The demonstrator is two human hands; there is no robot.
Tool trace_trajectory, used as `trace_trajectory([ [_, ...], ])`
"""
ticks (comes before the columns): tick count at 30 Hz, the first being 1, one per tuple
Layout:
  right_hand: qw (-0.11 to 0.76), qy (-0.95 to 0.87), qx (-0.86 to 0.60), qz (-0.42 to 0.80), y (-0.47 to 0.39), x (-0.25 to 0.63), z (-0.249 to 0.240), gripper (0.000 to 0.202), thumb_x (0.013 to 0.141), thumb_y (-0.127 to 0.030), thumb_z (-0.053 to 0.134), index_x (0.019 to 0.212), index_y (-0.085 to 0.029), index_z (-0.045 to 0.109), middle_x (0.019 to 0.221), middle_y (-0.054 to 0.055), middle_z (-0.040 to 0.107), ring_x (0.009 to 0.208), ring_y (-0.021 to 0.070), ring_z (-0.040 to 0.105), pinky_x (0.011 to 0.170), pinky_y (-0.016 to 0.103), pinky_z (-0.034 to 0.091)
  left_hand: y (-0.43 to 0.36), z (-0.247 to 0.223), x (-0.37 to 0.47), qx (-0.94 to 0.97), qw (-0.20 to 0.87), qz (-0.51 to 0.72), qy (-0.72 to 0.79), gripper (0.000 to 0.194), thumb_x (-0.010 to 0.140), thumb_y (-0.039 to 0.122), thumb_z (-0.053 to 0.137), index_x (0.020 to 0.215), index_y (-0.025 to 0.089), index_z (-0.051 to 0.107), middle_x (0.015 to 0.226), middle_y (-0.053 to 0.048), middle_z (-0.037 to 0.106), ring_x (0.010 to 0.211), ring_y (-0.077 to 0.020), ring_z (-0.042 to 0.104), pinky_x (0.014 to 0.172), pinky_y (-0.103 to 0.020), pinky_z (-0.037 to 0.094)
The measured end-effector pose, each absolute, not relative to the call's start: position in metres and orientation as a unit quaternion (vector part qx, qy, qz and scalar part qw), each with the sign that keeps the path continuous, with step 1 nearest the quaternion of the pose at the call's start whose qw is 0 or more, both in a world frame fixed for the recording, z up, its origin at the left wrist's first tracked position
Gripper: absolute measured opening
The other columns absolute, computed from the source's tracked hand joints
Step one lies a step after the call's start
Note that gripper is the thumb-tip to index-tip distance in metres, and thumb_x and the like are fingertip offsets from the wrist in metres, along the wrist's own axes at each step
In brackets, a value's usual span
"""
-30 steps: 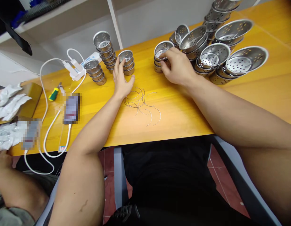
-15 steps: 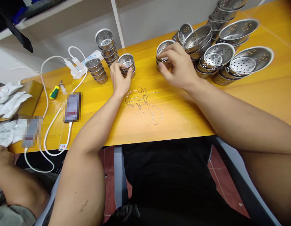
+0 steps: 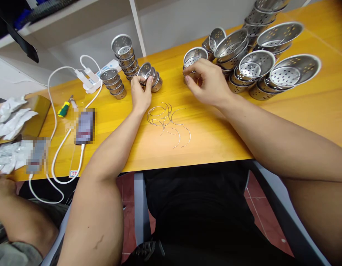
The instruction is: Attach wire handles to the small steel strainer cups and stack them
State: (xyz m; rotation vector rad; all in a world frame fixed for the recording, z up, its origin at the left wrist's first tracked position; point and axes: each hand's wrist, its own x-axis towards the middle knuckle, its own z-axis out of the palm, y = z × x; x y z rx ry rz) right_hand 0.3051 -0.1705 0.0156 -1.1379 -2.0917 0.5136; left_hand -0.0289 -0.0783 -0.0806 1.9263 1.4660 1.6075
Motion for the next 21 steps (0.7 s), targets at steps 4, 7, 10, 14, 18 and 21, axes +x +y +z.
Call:
trace_trajectory([
  [4, 0.322, -0.823, -0.436, 0.17, -0.172, 0.305, 0.015, 0.091, 0.11, -0.096, 0.049, 0.186, -0.048, 0.059, 0.139, 0.013, 0.088, 0.13, 0.0561, 0.072, 0.114, 0.081, 0.053, -0.083, -0.073, -0.029, 0.65, 0.132, 0.537, 0.521, 0.095, 0.077, 0.121, 0.07, 0.101, 0.03, 0.061, 0.13, -0.01, 0.068, 0.138, -0.0347, 0.07, 0.147, -0.063, 0.052],
  [7, 0.328, -0.82, -0.438, 0.169, -0.172, 0.303, 0.015, 0.083, 0.117, -0.09, 0.037, 0.18, -0.045, 0.067, 0.141, 0.015, 0.086, 0.124, 0.0532, 0.074, 0.111, 0.079, 0.056, -0.089, -0.068, -0.025, 0.661, 0.121, 0.527, 0.521, 0.085, 0.077, 0.103, 0.096, 0.104, 0.03, 0.062, 0.141, -0.01, 0.067, 0.155, -0.0386, 0.065, 0.155, -0.067, 0.045],
  [10, 0.347, -0.812, -0.435, 0.177, -0.171, 0.303, 0.013, 0.074, 0.119, -0.087, 0.042, 0.163, -0.039, 0.079, 0.142, 0.017, 0.086, 0.119, 0.0501, 0.076, 0.108, 0.075, 0.058, -0.091, -0.065, -0.02, 0.65, 0.128, 0.527, 0.532, 0.081, 0.082, 0.072, 0.111, 0.134, 0.033, 0.063, 0.156, -0.011, 0.065, 0.165, -0.0393, 0.061, 0.157, -0.066, 0.043],
  [14, 0.355, -0.814, -0.428, 0.169, -0.168, 0.303, 0.009, 0.076, 0.12, -0.089, 0.045, 0.154, -0.032, 0.082, 0.142, 0.02, 0.085, 0.115, 0.0472, 0.077, 0.105, 0.07, 0.06, -0.093, -0.062, -0.016, 0.645, 0.143, 0.518, 0.543, 0.101, 0.085, 0.059, 0.111, 0.164, 0.034, 0.053, 0.173, -0.016, 0.057, 0.184, -0.042, 0.048, 0.165, -0.062, 0.031],
  [18, 0.323, -0.831, -0.424, 0.162, -0.167, 0.305, 0.008, 0.088, 0.115, -0.095, 0.043, 0.182, -0.043, 0.066, 0.149, 0.014, 0.087, 0.124, 0.053, 0.074, 0.11, 0.077, 0.056, -0.099, -0.057, -0.019, 0.665, 0.155, 0.501, 0.532, 0.096, 0.078, 0.063, 0.115, 0.152, 0.033, 0.061, 0.169, -0.016, 0.061, 0.181, -0.0448, 0.051, 0.165, -0.065, 0.033],
  [21, 0.329, -0.823, -0.43, 0.173, -0.168, 0.305, 0.008, 0.09, 0.115, -0.097, 0.036, 0.182, -0.044, 0.066, 0.144, 0.013, 0.088, 0.122, 0.0529, 0.075, 0.11, 0.078, 0.058, -0.103, -0.054, -0.021, 0.664, 0.158, 0.505, 0.528, 0.095, 0.073, 0.067, 0.117, 0.144, 0.034, 0.062, 0.167, -0.016, 0.065, 0.177, -0.0445, 0.056, 0.163, -0.066, 0.037],
])
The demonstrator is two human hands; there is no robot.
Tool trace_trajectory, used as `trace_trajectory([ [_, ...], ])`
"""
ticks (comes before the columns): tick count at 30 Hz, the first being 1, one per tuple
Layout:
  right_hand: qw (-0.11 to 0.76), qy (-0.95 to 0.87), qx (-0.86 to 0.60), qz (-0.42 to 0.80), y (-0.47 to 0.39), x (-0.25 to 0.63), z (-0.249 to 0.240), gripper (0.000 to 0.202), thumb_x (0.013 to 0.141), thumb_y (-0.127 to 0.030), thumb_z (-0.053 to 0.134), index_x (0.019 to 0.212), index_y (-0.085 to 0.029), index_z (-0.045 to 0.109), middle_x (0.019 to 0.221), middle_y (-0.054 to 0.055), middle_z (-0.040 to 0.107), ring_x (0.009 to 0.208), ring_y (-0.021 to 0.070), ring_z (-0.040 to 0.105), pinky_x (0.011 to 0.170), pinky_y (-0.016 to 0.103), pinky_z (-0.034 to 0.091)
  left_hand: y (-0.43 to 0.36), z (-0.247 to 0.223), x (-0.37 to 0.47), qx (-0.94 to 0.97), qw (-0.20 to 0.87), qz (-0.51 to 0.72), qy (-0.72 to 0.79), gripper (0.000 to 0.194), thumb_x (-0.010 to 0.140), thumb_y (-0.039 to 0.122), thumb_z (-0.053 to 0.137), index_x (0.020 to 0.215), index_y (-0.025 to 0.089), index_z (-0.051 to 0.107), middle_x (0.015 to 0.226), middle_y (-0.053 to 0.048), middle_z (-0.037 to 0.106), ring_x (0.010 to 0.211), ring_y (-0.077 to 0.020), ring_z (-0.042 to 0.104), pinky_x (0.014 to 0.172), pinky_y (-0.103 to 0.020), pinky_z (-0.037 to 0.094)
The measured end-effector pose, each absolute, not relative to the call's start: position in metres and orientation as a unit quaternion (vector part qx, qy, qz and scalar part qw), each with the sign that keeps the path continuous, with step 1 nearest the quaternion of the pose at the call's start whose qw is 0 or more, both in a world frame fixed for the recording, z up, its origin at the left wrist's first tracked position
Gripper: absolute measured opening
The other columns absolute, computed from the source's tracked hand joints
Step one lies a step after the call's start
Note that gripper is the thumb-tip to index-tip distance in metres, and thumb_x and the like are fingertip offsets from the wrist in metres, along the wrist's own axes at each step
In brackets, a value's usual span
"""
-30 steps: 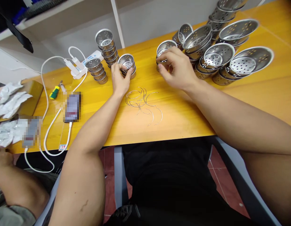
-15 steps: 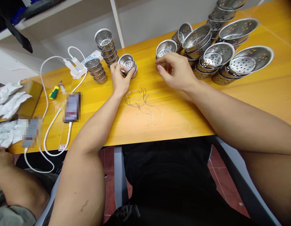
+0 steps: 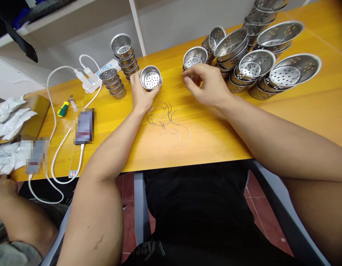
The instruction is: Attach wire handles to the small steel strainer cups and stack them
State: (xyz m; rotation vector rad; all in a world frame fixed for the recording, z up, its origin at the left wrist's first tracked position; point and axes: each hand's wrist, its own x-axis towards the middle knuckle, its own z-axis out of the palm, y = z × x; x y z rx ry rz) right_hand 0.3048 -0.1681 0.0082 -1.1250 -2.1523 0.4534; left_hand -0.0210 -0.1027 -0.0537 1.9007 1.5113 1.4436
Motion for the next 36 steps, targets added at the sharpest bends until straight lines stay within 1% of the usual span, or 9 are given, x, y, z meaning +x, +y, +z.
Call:
trace_trajectory([
  [2, 0.339, -0.814, -0.434, 0.183, -0.169, 0.304, 0.008, 0.085, 0.116, -0.094, 0.036, 0.174, -0.045, 0.073, 0.143, 0.012, 0.088, 0.119, 0.0524, 0.076, 0.109, 0.078, 0.059, -0.104, -0.052, -0.02, 0.663, 0.151, 0.507, 0.53, 0.096, 0.073, 0.068, 0.116, 0.145, 0.035, 0.061, 0.166, -0.015, 0.067, 0.174, -0.043, 0.059, 0.16, -0.066, 0.041],
  [5, 0.351, -0.808, -0.433, 0.189, -0.168, 0.303, 0.007, 0.078, 0.117, -0.093, 0.041, 0.159, -0.042, 0.083, 0.14, 0.014, 0.089, 0.114, 0.0503, 0.078, 0.106, 0.076, 0.062, -0.105, -0.05, -0.018, 0.672, 0.149, 0.504, 0.521, 0.095, 0.081, 0.068, 0.111, 0.153, 0.037, 0.057, 0.17, -0.012, 0.068, 0.17, -0.039, 0.064, 0.157, -0.062, 0.046],
  [9, 0.353, -0.809, -0.432, 0.183, -0.167, 0.301, 0.004, 0.082, 0.117, -0.096, 0.04, 0.155, -0.038, 0.084, 0.135, 0.015, 0.089, 0.113, 0.0486, 0.079, 0.103, 0.072, 0.064, -0.103, -0.052, -0.015, 0.675, 0.144, 0.507, 0.516, 0.094, 0.084, 0.068, 0.11, 0.155, 0.037, 0.057, 0.168, -0.011, 0.07, 0.168, -0.0367, 0.067, 0.155, -0.059, 0.049],
  [15, 0.34, -0.817, -0.428, 0.183, -0.167, 0.303, 0.004, 0.084, 0.118, -0.094, 0.036, 0.164, -0.039, 0.08, 0.136, 0.015, 0.09, 0.113, 0.0488, 0.078, 0.104, 0.073, 0.065, -0.098, -0.057, -0.015, 0.664, 0.149, 0.52, 0.517, 0.097, 0.086, 0.069, 0.108, 0.16, 0.039, 0.052, 0.176, -0.012, 0.065, 0.176, -0.0375, 0.06, 0.16, -0.06, 0.04],
  [23, 0.36, -0.813, -0.418, 0.187, -0.167, 0.301, 0.002, 0.065, 0.117, -0.088, 0.056, 0.144, -0.038, 0.089, 0.127, 0.014, 0.09, 0.11, 0.0473, 0.082, 0.101, 0.071, 0.067, -0.091, -0.063, -0.023, 0.674, 0.131, 0.515, 0.514, 0.102, 0.091, 0.075, 0.101, 0.17, 0.041, 0.046, 0.184, -0.013, 0.059, 0.183, -0.0374, 0.056, 0.162, -0.056, 0.037],
  [26, 0.348, -0.828, -0.394, 0.194, -0.167, 0.302, 0.0, 0.053, 0.116, -0.08, 0.066, 0.134, -0.037, 0.091, 0.121, 0.013, 0.09, 0.103, 0.0435, 0.083, 0.095, 0.065, 0.068, -0.09, -0.063, -0.022, 0.666, 0.118, 0.529, 0.512, 0.102, 0.094, 0.078, 0.097, 0.174, 0.041, 0.045, 0.185, -0.012, 0.058, 0.185, -0.037, 0.053, 0.164, -0.056, 0.035],
  [30, 0.296, -0.864, -0.342, 0.222, -0.165, 0.306, -0.004, 0.035, 0.113, -0.058, 0.073, 0.122, -0.031, 0.092, 0.109, 0.011, 0.09, 0.09, 0.0366, 0.082, 0.087, 0.055, 0.065, -0.099, -0.058, -0.015, 0.665, 0.096, 0.548, 0.498, 0.104, 0.095, 0.083, 0.094, 0.176, 0.041, 0.042, 0.185, -0.012, 0.056, 0.188, -0.0385, 0.049, 0.165, -0.057, 0.033],
  [33, 0.253, -0.887, -0.312, 0.227, -0.163, 0.308, -0.006, 0.03, 0.111, -0.05, 0.072, 0.121, -0.029, 0.091, 0.11, 0.01, 0.091, 0.09, 0.0351, 0.081, 0.087, 0.052, 0.063, -0.111, -0.054, -0.006, 0.688, 0.096, 0.534, 0.482, 0.102, 0.096, 0.086, 0.091, 0.172, 0.04, 0.042, 0.179, -0.012, 0.059, 0.182, -0.0386, 0.056, 0.161, -0.056, 0.042],
  [36, 0.224, -0.904, -0.277, 0.239, -0.161, 0.308, -0.006, 0.029, 0.11, -0.052, 0.074, 0.118, -0.029, 0.09, 0.115, 0.011, 0.09, 0.095, 0.0354, 0.081, 0.09, 0.051, 0.062, -0.123, -0.05, 0.003, 0.716, 0.119, 0.507, 0.465, 0.096, 0.094, 0.083, 0.093, 0.164, 0.039, 0.045, 0.172, -0.011, 0.064, 0.174, -0.0395, 0.065, 0.156, -0.057, 0.049],
])
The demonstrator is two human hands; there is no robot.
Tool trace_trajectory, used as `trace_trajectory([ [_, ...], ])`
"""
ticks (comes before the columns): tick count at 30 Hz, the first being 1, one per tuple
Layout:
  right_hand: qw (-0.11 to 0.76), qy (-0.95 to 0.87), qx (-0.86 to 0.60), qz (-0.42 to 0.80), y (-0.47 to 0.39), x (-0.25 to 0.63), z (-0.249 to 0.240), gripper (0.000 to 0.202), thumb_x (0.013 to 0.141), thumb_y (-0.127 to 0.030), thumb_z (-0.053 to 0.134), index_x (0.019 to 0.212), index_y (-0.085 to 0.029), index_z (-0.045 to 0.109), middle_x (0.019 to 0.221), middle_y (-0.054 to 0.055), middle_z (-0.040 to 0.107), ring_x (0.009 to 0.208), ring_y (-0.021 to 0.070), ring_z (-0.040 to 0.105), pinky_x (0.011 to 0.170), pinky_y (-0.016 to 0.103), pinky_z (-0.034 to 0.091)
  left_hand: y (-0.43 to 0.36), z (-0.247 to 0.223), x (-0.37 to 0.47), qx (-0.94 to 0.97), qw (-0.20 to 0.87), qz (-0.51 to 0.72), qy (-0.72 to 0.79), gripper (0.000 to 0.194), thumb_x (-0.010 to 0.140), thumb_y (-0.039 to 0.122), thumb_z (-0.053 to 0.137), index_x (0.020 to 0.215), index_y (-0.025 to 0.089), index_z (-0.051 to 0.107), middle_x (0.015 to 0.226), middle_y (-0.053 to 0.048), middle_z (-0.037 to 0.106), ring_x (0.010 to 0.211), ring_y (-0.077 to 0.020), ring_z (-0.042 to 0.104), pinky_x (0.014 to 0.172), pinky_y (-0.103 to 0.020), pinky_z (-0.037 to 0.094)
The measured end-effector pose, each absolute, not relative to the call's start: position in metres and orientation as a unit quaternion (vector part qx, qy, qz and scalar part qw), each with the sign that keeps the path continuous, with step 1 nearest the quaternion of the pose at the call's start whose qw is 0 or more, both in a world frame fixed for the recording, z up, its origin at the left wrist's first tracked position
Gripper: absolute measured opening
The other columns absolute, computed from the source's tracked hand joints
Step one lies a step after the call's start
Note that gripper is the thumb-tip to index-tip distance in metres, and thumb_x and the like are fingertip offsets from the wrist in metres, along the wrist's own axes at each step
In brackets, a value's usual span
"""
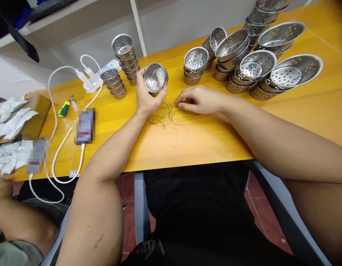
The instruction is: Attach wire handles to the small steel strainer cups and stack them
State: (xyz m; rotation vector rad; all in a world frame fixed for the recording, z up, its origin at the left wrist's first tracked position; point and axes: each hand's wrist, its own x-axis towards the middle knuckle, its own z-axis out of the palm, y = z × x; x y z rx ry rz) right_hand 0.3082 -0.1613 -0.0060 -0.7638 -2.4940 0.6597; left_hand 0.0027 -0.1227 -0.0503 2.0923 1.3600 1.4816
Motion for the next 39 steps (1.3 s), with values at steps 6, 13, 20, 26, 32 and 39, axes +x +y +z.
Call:
trace_trajectory([
  [6, 0.161, -0.915, -0.258, 0.266, -0.168, 0.311, -0.004, 0.07, 0.097, -0.08, 0.091, 0.149, -0.033, 0.088, 0.131, 0.013, 0.081, 0.103, 0.0385, 0.079, 0.095, 0.054, 0.066, -0.131, -0.043, 0.006, 0.719, 0.125, 0.48, 0.487, 0.09, 0.092, 0.08, 0.097, 0.158, 0.04, 0.049, 0.17, -0.01, 0.067, 0.17, -0.0395, 0.069, 0.154, -0.059, 0.053],
  [13, 0.14, -0.921, -0.248, 0.264, -0.185, 0.298, -0.011, 0.077, 0.101, -0.069, 0.092, 0.167, -0.034, 0.076, 0.148, 0.016, 0.077, 0.129, 0.0466, 0.079, 0.115, 0.06, 0.066, -0.1, -0.066, -0.011, 0.747, 0.11, 0.516, 0.405, 0.104, 0.091, 0.107, 0.077, 0.162, 0.038, 0.045, 0.166, -0.012, 0.067, 0.164, -0.0394, 0.072, 0.15, -0.058, 0.054],
  [20, 0.121, -0.933, -0.287, 0.179, -0.192, 0.272, -0.017, 0.059, 0.119, -0.05, 0.067, 0.167, -0.016, 0.074, 0.138, 0.022, 0.073, 0.119, 0.0425, 0.077, 0.107, 0.053, 0.064, -0.084, -0.083, -0.008, 0.756, 0.087, 0.553, 0.34, 0.107, 0.091, 0.105, 0.08, 0.166, 0.036, 0.046, 0.162, -0.013, 0.064, 0.16, -0.0389, 0.069, 0.146, -0.058, 0.053],
  [26, 0.14, -0.927, -0.296, 0.182, -0.186, 0.273, -0.015, 0.021, 0.117, -0.027, 0.069, 0.13, -0.023, 0.085, 0.131, 0.015, 0.077, 0.113, 0.0346, 0.079, 0.101, 0.044, 0.061, -0.094, -0.076, 0.001, 0.761, 0.049, 0.565, 0.316, 0.097, 0.097, 0.098, 0.078, 0.167, 0.038, 0.046, 0.159, -0.012, 0.06, 0.157, -0.0382, 0.066, 0.144, -0.062, 0.051],
  [32, 0.077, -0.928, -0.342, 0.126, -0.182, 0.292, -0.003, 0.016, 0.113, -0.019, 0.068, 0.115, -0.022, 0.083, 0.121, 0.014, 0.079, 0.103, 0.0342, 0.076, 0.085, 0.042, 0.051, -0.107, -0.078, 0.012, 0.815, 0.065, 0.513, 0.262, 0.102, 0.098, 0.1, 0.075, 0.172, 0.04, 0.04, 0.16, -0.012, 0.059, 0.155, -0.0412, 0.067, 0.138, -0.068, 0.053],
  [39, 0.055, -0.937, -0.329, 0.099, -0.194, 0.291, 0.004, 0.022, 0.124, -0.026, 0.055, 0.112, -0.021, 0.073, 0.119, 0.017, 0.076, 0.09, 0.0296, 0.068, 0.076, 0.04, 0.046, -0.105, -0.079, 0.012, 0.817, 0.063, 0.512, 0.257, 0.099, 0.101, 0.096, 0.074, 0.173, 0.039, 0.037, 0.16, -0.013, 0.06, 0.152, -0.0394, 0.068, 0.136, -0.066, 0.053],
])
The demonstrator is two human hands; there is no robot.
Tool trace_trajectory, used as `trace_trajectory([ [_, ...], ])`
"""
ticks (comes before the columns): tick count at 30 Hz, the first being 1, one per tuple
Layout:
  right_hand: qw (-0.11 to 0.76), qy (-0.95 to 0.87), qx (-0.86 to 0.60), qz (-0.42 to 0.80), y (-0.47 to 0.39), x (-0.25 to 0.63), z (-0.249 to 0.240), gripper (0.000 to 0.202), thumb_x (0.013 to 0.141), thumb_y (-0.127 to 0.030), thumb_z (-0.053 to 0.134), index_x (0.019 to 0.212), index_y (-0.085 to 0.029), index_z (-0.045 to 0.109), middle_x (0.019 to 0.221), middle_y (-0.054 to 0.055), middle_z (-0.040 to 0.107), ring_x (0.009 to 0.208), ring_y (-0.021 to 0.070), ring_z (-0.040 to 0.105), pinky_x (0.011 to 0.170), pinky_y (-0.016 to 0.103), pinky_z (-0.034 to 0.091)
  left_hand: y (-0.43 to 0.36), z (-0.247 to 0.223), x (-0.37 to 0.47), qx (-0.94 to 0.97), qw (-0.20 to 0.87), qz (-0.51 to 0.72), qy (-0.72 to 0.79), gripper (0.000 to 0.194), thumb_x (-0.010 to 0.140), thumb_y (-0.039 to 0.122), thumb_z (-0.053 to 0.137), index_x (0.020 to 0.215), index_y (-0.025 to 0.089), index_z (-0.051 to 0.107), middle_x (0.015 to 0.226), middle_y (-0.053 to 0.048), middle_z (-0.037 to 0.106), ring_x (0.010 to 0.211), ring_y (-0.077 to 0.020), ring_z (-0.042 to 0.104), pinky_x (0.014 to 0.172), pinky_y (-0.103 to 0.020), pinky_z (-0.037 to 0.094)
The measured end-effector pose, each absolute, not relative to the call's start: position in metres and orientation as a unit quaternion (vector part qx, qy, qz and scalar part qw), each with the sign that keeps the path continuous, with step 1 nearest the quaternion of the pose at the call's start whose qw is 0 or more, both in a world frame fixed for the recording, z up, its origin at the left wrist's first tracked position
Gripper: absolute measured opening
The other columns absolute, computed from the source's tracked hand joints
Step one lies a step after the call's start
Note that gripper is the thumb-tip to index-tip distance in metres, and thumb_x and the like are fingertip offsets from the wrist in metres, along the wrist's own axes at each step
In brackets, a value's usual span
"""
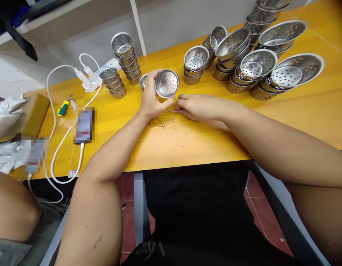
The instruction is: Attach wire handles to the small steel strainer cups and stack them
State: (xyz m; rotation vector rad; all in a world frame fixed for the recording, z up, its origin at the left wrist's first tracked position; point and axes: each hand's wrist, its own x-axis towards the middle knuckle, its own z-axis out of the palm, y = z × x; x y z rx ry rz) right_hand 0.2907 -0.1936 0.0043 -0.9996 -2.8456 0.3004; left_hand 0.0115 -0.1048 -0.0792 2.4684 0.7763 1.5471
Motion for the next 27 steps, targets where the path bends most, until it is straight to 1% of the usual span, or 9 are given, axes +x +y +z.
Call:
trace_trajectory([
  [5, 0.153, -0.939, -0.278, 0.129, -0.184, 0.295, -0.005, 0.013, 0.121, -0.027, 0.059, 0.117, -0.022, 0.071, 0.12, 0.015, 0.075, 0.094, 0.0292, 0.069, 0.084, 0.04, 0.05, -0.105, -0.08, 0.011, 0.805, 0.048, 0.526, 0.271, 0.098, 0.099, 0.096, 0.079, 0.169, 0.04, 0.043, 0.155, -0.011, 0.06, 0.147, -0.0379, 0.067, 0.132, -0.063, 0.054],
  [8, 0.195, -0.936, -0.251, 0.154, -0.179, 0.298, -0.008, 0.009, 0.118, -0.025, 0.063, 0.115, -0.023, 0.072, 0.119, 0.013, 0.075, 0.094, 0.0282, 0.069, 0.088, 0.039, 0.052, -0.107, -0.079, 0.013, 0.797, 0.048, 0.534, 0.277, 0.095, 0.098, 0.093, 0.084, 0.168, 0.04, 0.045, 0.153, -0.01, 0.06, 0.145, -0.0366, 0.067, 0.129, -0.06, 0.055],
  [11, 0.207, -0.931, -0.241, 0.178, -0.178, 0.3, -0.008, 0.007, 0.115, -0.024, 0.067, 0.113, -0.023, 0.073, 0.118, 0.012, 0.076, 0.094, 0.0284, 0.07, 0.089, 0.039, 0.052, -0.11, -0.078, 0.014, 0.793, 0.052, 0.537, 0.283, 0.091, 0.101, 0.089, 0.084, 0.168, 0.04, 0.046, 0.152, -0.01, 0.06, 0.144, -0.0353, 0.067, 0.129, -0.058, 0.055],
  [15, 0.219, -0.928, -0.239, 0.183, -0.179, 0.3, -0.005, 0.007, 0.114, -0.027, 0.067, 0.111, -0.024, 0.073, 0.116, 0.012, 0.078, 0.091, 0.0279, 0.071, 0.086, 0.04, 0.053, -0.111, -0.078, 0.015, 0.786, 0.053, 0.544, 0.29, 0.089, 0.102, 0.087, 0.085, 0.167, 0.04, 0.048, 0.151, -0.009, 0.061, 0.143, -0.0336, 0.067, 0.128, -0.055, 0.057],
  [19, 0.238, -0.924, -0.245, 0.174, -0.183, 0.299, -0.002, 0.009, 0.114, -0.03, 0.067, 0.112, -0.024, 0.073, 0.117, 0.012, 0.081, 0.09, 0.0281, 0.071, 0.086, 0.041, 0.053, -0.11, -0.077, 0.014, 0.786, 0.055, 0.546, 0.284, 0.091, 0.1, 0.089, 0.086, 0.168, 0.04, 0.048, 0.151, -0.009, 0.061, 0.144, -0.0344, 0.067, 0.129, -0.058, 0.057],
  [21, 0.239, -0.917, -0.269, 0.172, -0.185, 0.299, 0.002, 0.009, 0.114, -0.031, 0.067, 0.113, -0.024, 0.073, 0.117, 0.012, 0.083, 0.092, 0.03, 0.074, 0.089, 0.043, 0.055, -0.109, -0.077, 0.013, 0.785, 0.059, 0.546, 0.285, 0.092, 0.098, 0.091, 0.086, 0.166, 0.04, 0.05, 0.152, -0.01, 0.062, 0.146, -0.0359, 0.068, 0.13, -0.061, 0.058],
  [23, 0.233, -0.904, -0.312, 0.175, -0.188, 0.299, 0.007, 0.013, 0.117, -0.034, 0.065, 0.117, -0.025, 0.074, 0.119, 0.013, 0.085, 0.099, 0.0337, 0.077, 0.093, 0.046, 0.058, -0.107, -0.076, 0.013, 0.787, 0.063, 0.54, 0.292, 0.094, 0.096, 0.093, 0.086, 0.165, 0.04, 0.05, 0.154, -0.011, 0.063, 0.149, -0.0377, 0.068, 0.134, -0.064, 0.058],
  [25, 0.232, -0.885, -0.361, 0.18, -0.189, 0.3, 0.012, 0.022, 0.121, -0.043, 0.063, 0.126, -0.027, 0.077, 0.125, 0.016, 0.086, 0.107, 0.0384, 0.079, 0.097, 0.051, 0.06, -0.106, -0.075, 0.013, 0.789, 0.065, 0.531, 0.301, 0.095, 0.097, 0.093, 0.085, 0.166, 0.04, 0.049, 0.158, -0.012, 0.063, 0.154, -0.0387, 0.068, 0.138, -0.066, 0.057],
  [27, 0.248, -0.863, -0.401, 0.183, -0.189, 0.301, 0.016, 0.033, 0.123, -0.053, 0.061, 0.136, -0.028, 0.079, 0.129, 0.018, 0.087, 0.11, 0.0425, 0.079, 0.097, 0.056, 0.062, -0.106, -0.075, 0.013, 0.792, 0.067, 0.523, 0.307, 0.094, 0.1, 0.091, 0.083, 0.169, 0.04, 0.045, 0.161, -0.013, 0.063, 0.157, -0.0383, 0.068, 0.141, -0.066, 0.055],
])
